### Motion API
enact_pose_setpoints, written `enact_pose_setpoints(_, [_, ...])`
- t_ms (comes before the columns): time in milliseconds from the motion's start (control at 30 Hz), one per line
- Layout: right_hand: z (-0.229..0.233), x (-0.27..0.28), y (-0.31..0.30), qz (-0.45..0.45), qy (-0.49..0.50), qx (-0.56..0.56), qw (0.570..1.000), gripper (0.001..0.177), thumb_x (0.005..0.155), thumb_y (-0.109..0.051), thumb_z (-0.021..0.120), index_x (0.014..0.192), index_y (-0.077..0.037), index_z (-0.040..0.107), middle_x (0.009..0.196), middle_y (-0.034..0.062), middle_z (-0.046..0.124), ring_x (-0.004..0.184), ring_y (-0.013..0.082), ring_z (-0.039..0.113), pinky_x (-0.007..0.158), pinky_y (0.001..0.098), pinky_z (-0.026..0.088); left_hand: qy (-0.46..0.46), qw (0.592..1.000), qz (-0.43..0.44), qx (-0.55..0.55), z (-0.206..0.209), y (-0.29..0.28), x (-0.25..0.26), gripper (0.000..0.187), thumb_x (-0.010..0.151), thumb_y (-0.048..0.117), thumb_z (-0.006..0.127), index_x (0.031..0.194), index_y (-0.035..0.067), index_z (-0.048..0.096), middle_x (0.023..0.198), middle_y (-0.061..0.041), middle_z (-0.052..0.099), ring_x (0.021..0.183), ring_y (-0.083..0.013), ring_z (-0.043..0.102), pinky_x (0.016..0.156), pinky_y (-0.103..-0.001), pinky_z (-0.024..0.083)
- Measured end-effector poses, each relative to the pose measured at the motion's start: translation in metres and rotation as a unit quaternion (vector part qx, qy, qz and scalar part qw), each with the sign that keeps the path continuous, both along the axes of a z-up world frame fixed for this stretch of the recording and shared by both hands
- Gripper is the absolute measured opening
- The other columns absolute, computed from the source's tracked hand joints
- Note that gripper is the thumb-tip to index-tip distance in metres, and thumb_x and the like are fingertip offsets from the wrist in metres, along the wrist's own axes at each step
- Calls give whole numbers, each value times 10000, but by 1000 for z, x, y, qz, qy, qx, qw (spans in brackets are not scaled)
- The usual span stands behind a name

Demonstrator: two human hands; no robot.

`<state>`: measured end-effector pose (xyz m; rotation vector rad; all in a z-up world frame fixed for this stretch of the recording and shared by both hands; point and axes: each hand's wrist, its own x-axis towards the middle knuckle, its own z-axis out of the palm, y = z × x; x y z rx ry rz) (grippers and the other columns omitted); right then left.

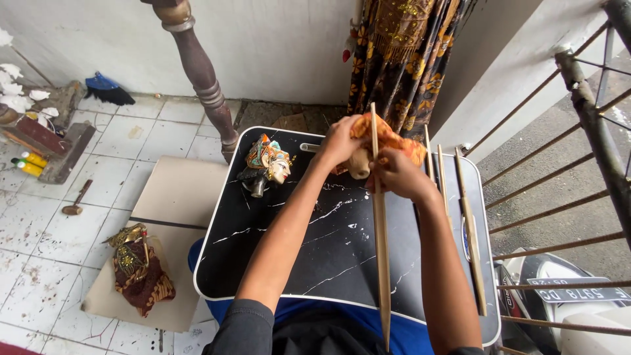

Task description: Assembling a traditional wooden puppet by dressing the body and attaching the head

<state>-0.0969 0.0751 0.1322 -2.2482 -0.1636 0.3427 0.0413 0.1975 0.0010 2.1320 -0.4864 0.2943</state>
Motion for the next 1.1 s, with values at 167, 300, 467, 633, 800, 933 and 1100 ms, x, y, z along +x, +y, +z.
enact_pose_setpoints(167, [-23,8,-7,51,55,-27,997,225,748,-107,432,919,-7,536,777,260,600,735,375,591,670,418,467,18,997,49,-54,16,7,26,348,653,277,703,966,209,567,878,-39,592,881,-256,573,763,-377,455])
enact_pose_setpoints(300, [-39,24,-9,20,149,13,989,165,784,-87,420,877,7,519,642,180,627,531,248,631,544,310,528,-40,995,80,-49,29,8,42,390,621,226,734,971,156,576,882,-54,591,881,-273,568,778,-364,449])
enact_pose_setpoints(467, [-46,29,-5,22,155,-3,988,176,783,-98,438,885,23,515,636,178,627,528,248,632,514,315,530,-98,989,101,-35,36,12,53,431,598,172,746,992,138,575,893,-63,588,883,-293,556,818,-369,422])
enact_pose_setpoints(633, [-49,33,-5,42,180,-24,983,206,790,-124,436,912,25,512,655,169,634,541,251,630,560,322,524,-113,987,109,-26,42,20,67,422,616,173,743,1000,125,572,907,-68,583,898,-291,541,840,-357,397])
enact_pose_setpoints(800, [-46,35,0,66,190,-61,978,193,803,-147,434,914,-7,507,655,140,644,534,227,629,566,296,513,-125,986,114,-5,45,25,74,412,630,150,729,1004,101,564,911,-80,583,906,-296,532,849,-359,385])
enact_pose_setpoints(933, [-46,42,3,78,194,-75,975,210,801,-133,429,948,2,494,673,145,647,562,235,638,585,307,513,-121,986,111,-14,44,27,78,414,641,151,727,1017,105,560,911,-79,584,907,-288,536,846,-360,382])
enact_pose_setpoints(1100, [-58,67,13,30,73,-84,993,250,731,-144,438,838,-3,614,642,180,624,578,285,627,610,392,498,-144,987,63,-2,42,18,71,411,625,115,714,1006,94,562,900,-81,585,889,-299,536,832,-362,401])
